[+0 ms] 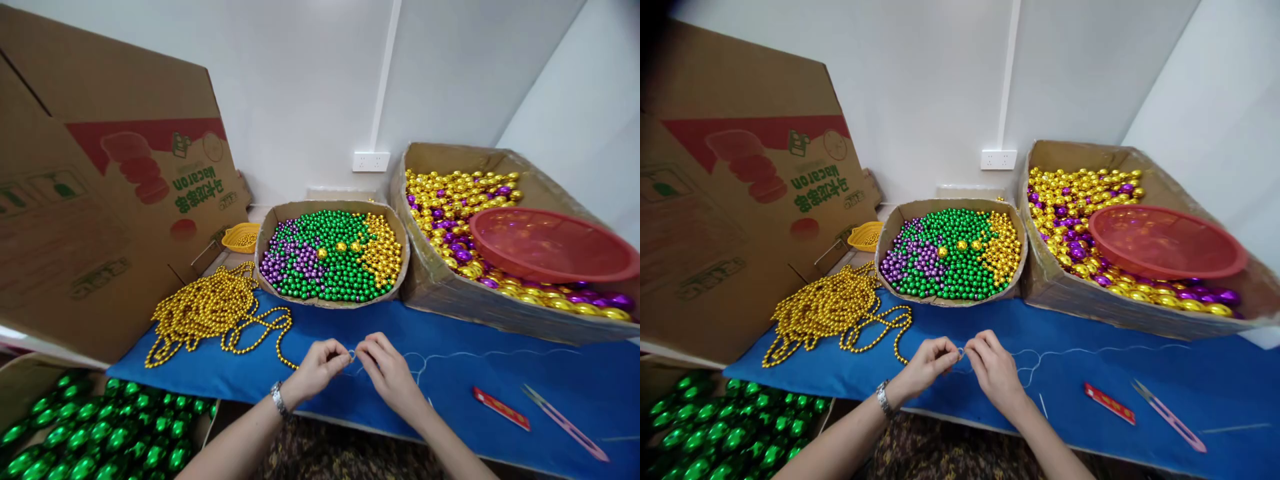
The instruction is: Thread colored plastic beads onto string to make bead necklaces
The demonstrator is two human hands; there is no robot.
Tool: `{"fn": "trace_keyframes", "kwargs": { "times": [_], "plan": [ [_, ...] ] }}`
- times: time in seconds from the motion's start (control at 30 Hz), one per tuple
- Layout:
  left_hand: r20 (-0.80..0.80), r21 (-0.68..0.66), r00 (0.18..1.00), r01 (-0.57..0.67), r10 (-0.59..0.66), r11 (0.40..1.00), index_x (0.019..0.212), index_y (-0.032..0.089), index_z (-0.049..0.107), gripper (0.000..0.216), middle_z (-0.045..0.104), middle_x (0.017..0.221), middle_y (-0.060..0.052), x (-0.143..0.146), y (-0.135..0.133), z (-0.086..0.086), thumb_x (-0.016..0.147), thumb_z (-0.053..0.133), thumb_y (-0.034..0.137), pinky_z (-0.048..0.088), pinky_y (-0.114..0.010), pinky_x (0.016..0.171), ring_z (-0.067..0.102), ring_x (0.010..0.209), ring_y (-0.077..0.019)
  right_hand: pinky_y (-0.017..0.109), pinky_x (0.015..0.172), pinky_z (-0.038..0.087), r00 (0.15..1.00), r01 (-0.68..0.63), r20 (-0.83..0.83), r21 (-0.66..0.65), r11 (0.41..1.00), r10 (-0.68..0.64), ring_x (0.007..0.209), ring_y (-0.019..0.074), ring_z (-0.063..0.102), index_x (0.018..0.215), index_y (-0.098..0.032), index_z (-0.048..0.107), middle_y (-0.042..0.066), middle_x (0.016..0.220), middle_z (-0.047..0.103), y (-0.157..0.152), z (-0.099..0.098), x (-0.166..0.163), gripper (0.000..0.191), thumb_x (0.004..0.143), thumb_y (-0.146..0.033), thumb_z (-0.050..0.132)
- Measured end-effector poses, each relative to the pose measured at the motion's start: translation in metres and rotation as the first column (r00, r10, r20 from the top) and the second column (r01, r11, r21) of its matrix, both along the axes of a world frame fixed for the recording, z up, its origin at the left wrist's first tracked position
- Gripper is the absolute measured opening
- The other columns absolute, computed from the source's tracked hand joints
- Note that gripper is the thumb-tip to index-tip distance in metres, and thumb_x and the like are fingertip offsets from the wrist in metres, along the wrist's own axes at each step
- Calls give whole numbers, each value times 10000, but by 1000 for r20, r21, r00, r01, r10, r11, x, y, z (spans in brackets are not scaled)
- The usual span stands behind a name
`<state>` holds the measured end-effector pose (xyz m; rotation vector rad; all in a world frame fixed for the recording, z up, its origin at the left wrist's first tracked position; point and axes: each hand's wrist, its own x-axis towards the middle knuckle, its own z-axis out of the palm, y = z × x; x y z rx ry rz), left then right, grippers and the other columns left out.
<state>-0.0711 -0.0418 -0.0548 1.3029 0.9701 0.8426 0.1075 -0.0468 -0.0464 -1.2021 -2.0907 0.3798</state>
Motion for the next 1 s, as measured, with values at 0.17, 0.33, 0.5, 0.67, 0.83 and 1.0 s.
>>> {"fn": "trace_keyframes", "kwargs": {
  "times": [0.17,0.33,0.5,0.67,0.83,1.0],
  "plan": [
    [11,-111,1000,29,-28,993,722,134,565,366,470,573,43,3,-1,1,746,633,493,297,-196,482,389,506,-72,234,654,504,1000,19,1,36,999,-19,729,135,605,866,-224,624,50,878,587,4,-3,-6,254,939,-262,384],
    [14,-70,990,-137,138,988,723,137,569,339,454,572,44,7,-2,1,761,625,468,272,-194,473,349,505,-71,287,732,498,992,115,34,182,977,-123,840,177,624,1114,-221,611,97,1004,609,-7,-7,-5,261,934,-254,424],
    [-53,121,986,-151,159,981,750,145,609,267,534,669,2,8,-3,-2,827,571,398,351,-211,575,441,622,-109,298,732,488,990,110,66,191,975,-124,772,179,640,992,-207,661,85,902,668,-18,-10,-11,233,928,-258,443],
    [-140,311,980,-94,144,946,797,157,648,246,587,770,-39,6,-5,3,875,515,349,404,-240,680,525,740,-149,269,695,484,993,120,-10,81,989,-120,769,164,643,955,-210,633,51,846,667,-15,-6,-13,213,937,-259,427],
    [-177,447,969,-78,174,891,893,167,661,241,602,844,-71,8,-8,5,905,469,312,431,-260,724,555,804,-167,250,638,463,990,120,-70,-2,993,-120,723,157,641,936,-229,630,31,820,661,-13,-1,-12,198,931,-270,436],
    [-205,479,954,-96,218,872,852,173,655,249,602,820,-69,15,-9,-1,905,458,316,427,-267,727,556,790,-171,269,673,455,962,154,-216,-82,985,-169,718,175,612,863,-205,639,73,790,633,-13,-8,-16,232,917,-305,437]
  ]
}}
